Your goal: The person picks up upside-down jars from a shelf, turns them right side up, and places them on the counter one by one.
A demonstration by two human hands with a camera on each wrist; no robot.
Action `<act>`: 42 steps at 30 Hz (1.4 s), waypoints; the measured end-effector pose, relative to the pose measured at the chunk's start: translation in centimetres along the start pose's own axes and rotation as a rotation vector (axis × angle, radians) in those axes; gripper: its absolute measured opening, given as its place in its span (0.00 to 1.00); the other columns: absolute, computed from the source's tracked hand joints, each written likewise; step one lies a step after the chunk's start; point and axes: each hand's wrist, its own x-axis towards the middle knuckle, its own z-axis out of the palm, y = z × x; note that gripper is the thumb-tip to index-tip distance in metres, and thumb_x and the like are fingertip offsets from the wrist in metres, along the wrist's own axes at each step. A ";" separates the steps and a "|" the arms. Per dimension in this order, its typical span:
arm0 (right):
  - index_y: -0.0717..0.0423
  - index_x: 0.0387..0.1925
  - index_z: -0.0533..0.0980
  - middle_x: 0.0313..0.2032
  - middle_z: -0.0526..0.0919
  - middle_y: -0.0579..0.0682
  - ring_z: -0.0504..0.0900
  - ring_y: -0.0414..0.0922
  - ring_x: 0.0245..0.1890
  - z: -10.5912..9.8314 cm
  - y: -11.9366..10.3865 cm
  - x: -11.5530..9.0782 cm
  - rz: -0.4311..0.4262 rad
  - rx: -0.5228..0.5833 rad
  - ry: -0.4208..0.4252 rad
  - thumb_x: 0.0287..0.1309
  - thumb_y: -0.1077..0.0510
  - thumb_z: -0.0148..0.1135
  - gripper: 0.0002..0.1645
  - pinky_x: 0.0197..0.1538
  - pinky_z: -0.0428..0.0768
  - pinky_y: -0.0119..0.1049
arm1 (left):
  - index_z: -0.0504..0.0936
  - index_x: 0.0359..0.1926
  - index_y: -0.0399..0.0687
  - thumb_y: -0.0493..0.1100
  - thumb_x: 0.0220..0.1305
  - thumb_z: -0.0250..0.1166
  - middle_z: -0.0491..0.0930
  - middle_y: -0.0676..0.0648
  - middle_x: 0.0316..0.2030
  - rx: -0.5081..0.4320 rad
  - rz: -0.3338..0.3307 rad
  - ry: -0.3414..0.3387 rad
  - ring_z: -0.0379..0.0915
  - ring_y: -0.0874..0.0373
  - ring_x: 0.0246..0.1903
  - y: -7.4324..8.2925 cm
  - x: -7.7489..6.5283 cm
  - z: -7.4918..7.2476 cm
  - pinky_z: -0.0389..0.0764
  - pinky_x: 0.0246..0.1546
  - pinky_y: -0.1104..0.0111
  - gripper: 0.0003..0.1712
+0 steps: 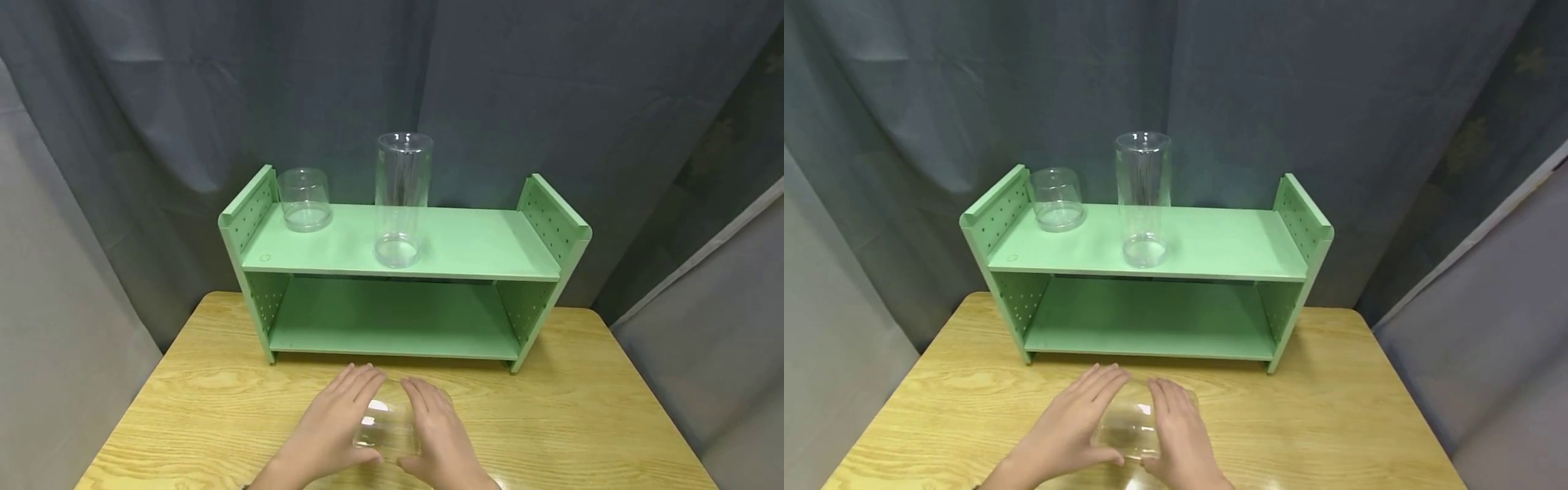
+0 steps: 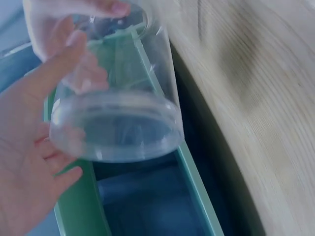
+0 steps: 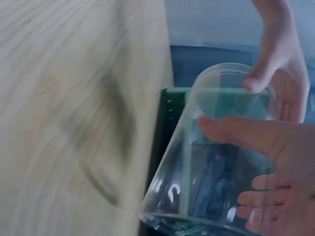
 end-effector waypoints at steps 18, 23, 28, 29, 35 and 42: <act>0.55 0.67 0.64 0.62 0.74 0.52 0.75 0.51 0.61 1.7 5.1 -3.0 0.153 0.295 0.072 0.13 0.50 0.87 0.70 0.60 0.80 0.50 | 0.70 0.64 0.56 0.60 0.46 0.75 0.76 0.52 0.60 -0.356 -0.295 0.269 0.73 0.53 0.60 -4.3 -2.2 -0.3 0.81 0.56 0.53 0.44; 0.54 0.67 0.63 0.63 0.73 0.51 0.75 0.54 0.61 1.7 6.5 -3.5 0.241 0.339 0.057 0.15 0.50 0.87 0.69 0.59 0.80 0.53 | 0.70 0.64 0.55 0.55 0.49 0.75 0.75 0.48 0.61 -0.464 -0.396 0.287 0.71 0.46 0.61 -6.2 -2.9 -0.7 0.77 0.58 0.45 0.41; 0.57 0.66 0.63 0.63 0.73 0.55 0.75 0.58 0.61 1.8 7.6 -3.8 0.281 0.351 0.062 0.16 0.48 0.87 0.68 0.59 0.78 0.57 | 0.69 0.64 0.54 0.50 0.53 0.73 0.73 0.45 0.63 -0.546 -0.467 0.329 0.67 0.41 0.63 -8.2 -3.4 -1.2 0.72 0.59 0.38 0.38; 0.57 0.67 0.62 0.63 0.72 0.56 0.75 0.59 0.61 1.8 7.7 -3.9 0.284 0.345 0.064 0.17 0.48 0.86 0.69 0.59 0.78 0.58 | 0.69 0.64 0.54 0.49 0.54 0.73 0.73 0.45 0.63 -0.557 -0.479 0.344 0.67 0.40 0.64 -8.5 -3.4 -1.2 0.71 0.59 0.38 0.37; 0.60 0.66 0.62 0.62 0.72 0.59 0.75 0.60 0.60 1.7 8.7 -4.2 0.289 0.319 0.104 0.16 0.49 0.87 0.69 0.59 0.77 0.59 | 0.71 0.63 0.47 0.44 0.58 0.69 0.74 0.42 0.61 -0.570 -0.546 0.442 0.67 0.41 0.63 -10.4 -3.7 -1.5 0.70 0.61 0.46 0.31; 0.64 0.64 0.64 0.58 0.76 0.59 0.78 0.56 0.55 1.5 9.5 -4.5 0.258 0.315 0.166 0.15 0.49 0.87 0.68 0.54 0.81 0.58 | 0.73 0.59 0.40 0.42 0.61 0.67 0.77 0.41 0.57 -0.572 -0.683 0.534 0.71 0.54 0.60 -12.4 -3.7 -1.6 0.63 0.59 0.91 0.26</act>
